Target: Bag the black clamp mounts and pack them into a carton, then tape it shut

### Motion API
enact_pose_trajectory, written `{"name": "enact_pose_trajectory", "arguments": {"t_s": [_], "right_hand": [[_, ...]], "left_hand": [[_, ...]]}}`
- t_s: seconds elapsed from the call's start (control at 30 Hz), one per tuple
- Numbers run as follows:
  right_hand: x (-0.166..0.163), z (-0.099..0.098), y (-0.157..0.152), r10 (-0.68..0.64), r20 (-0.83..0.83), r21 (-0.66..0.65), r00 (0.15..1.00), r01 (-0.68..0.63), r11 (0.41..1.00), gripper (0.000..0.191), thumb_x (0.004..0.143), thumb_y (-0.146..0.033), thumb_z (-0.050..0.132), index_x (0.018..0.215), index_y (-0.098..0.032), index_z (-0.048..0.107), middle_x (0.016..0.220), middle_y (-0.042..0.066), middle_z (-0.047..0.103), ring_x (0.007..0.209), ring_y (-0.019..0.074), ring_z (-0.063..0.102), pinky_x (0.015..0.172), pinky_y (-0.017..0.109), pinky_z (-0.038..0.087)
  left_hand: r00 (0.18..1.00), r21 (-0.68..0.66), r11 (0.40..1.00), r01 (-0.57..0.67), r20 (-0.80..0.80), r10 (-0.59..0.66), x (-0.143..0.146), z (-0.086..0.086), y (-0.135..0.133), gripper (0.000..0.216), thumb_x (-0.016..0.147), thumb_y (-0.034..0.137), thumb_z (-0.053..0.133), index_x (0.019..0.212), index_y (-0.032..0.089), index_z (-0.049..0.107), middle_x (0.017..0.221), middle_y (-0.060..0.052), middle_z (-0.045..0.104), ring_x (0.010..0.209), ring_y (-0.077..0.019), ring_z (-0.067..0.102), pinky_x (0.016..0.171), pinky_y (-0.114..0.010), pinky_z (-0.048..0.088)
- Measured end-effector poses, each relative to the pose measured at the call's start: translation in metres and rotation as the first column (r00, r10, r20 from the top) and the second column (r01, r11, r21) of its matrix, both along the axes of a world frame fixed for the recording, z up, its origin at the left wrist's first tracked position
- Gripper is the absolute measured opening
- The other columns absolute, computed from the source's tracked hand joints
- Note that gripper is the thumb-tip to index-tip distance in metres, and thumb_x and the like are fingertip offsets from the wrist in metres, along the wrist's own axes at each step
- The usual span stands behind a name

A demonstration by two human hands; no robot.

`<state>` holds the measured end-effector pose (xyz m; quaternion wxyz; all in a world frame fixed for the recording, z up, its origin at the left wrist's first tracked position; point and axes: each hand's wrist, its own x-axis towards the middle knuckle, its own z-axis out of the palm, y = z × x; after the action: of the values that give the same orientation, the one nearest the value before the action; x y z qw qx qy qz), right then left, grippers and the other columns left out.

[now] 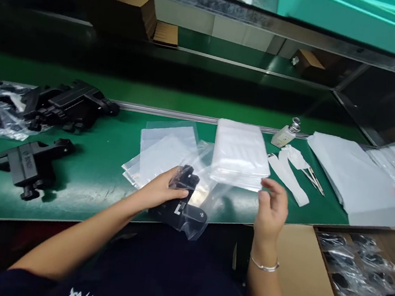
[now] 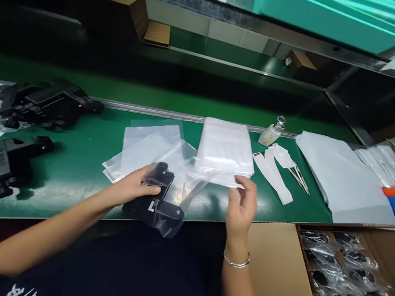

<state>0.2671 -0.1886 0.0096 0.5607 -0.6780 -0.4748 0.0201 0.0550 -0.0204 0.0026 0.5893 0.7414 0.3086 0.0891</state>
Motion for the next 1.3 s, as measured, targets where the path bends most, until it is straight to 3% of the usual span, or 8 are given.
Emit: {"name": "enact_pose_trajectory", "arguments": {"t_s": [0.23,0.4,0.5,0.63,0.7,0.77,0.9,1.3], "right_hand": [[-0.023,0.01,0.001,0.412,0.261,-0.427,0.873,-0.278,0.86,0.046,0.085,-0.055,0.065,0.117,-0.022,0.063,0.111,0.007,0.067,0.099,0.0211,0.061,0.085,0.032,0.052],[0.01,0.007,-0.036,0.69,0.037,-0.42,0.723,-0.615,0.667,0.027,0.085,-0.044,0.067,0.096,-0.02,0.062,0.094,0.0,0.069,0.086,0.0123,0.065,0.077,0.019,0.05],[0.023,0.006,-0.088,0.53,0.029,-0.311,0.847,-0.496,0.81,0.027,0.088,-0.048,0.057,0.087,-0.022,0.062,0.081,-0.002,0.068,0.072,0.012,0.064,0.067,0.021,0.05],[0.041,0.016,-0.194,-0.224,-0.007,-0.138,0.975,0.221,0.965,0.031,0.089,-0.054,0.055,0.084,-0.024,0.062,0.073,-0.003,0.064,0.06,0.0119,0.059,0.055,0.022,0.047],[0.051,0.022,-0.252,-0.563,-0.001,-0.028,0.826,0.563,0.826,0.022,0.092,-0.044,0.053,0.093,-0.023,0.058,0.079,-0.001,0.062,0.065,0.0131,0.058,0.057,0.024,0.044],[0.061,0.024,-0.301,-0.854,0.08,0.021,0.514,0.856,0.517,0.024,0.086,-0.045,0.058,0.091,-0.021,0.058,0.075,-0.001,0.059,0.063,0.0137,0.054,0.059,0.025,0.041],[0.086,0.013,-0.354,-0.934,0.344,-0.193,0.095,0.981,0.029,0.041,0.08,-0.056,0.053,0.092,-0.018,0.063,0.069,0.003,0.058,0.062,0.0187,0.05,0.064,0.031,0.037],[0.126,0.017,-0.383,-0.872,0.44,-0.554,0.216,0.829,-0.074,0.036,0.082,-0.046,0.043,0.095,-0.02,0.066,0.085,0.012,0.066,0.079,0.0264,0.055,0.066,0.032,0.034]], "left_hand": [[0.981,0.257,0.952,0.167,-0.143,-0.133,0.026,-0.009,-0.048,0.117,0.077,0.046,0.068,0.155,0.023,-0.015,0.111,-0.009,0.071,0.088,-0.027,0.072,0.073,-0.035,0.057],[0.782,0.643,0.582,0.498,-0.043,-0.622,0.052,-0.013,-0.066,0.098,0.089,0.046,0.056,0.155,0.03,-0.015,0.092,-0.002,0.074,0.071,-0.0227,0.071,0.063,-0.028,0.056],[0.676,0.735,0.454,0.504,-0.007,-0.737,0.075,0.0,-0.083,0.084,0.094,0.043,0.049,0.156,0.035,-0.008,0.117,-0.006,0.071,0.089,-0.0236,0.072,0.073,-0.029,0.057],[0.797,0.676,0.589,0.444,0.002,-0.604,0.092,0.008,-0.086,0.075,0.095,0.046,0.044,0.156,0.038,0.0,0.145,-0.006,0.053,0.1,-0.0245,0.07,0.063,-0.026,0.058],[0.839,0.661,0.619,0.423,-0.029,-0.543,0.095,0.001,-0.078,0.066,0.094,0.047,0.045,0.154,0.038,0.02,0.141,-0.003,0.057,0.104,-0.025,0.069,0.054,-0.023,0.055],[0.824,0.684,0.584,0.438,-0.045,-0.565,0.098,-0.009,-0.071,0.053,0.093,0.046,0.048,0.145,0.037,0.041,0.134,-0.001,0.063,0.109,-0.0245,0.068,0.06,-0.022,0.058],[0.728,0.679,0.479,0.557,-0.122,-0.674,0.107,-0.019,-0.069,0.041,0.094,0.04,0.051,0.134,0.034,0.054,0.132,0.0,0.064,0.11,-0.0208,0.068,0.081,-0.024,0.059],[0.767,0.604,0.558,0.569,-0.144,-0.625,0.096,-0.037,-0.063,0.041,0.093,0.047,0.051,0.132,0.035,0.057,0.129,0.003,0.067,0.111,-0.0208,0.068,0.089,-0.025,0.057]]}}
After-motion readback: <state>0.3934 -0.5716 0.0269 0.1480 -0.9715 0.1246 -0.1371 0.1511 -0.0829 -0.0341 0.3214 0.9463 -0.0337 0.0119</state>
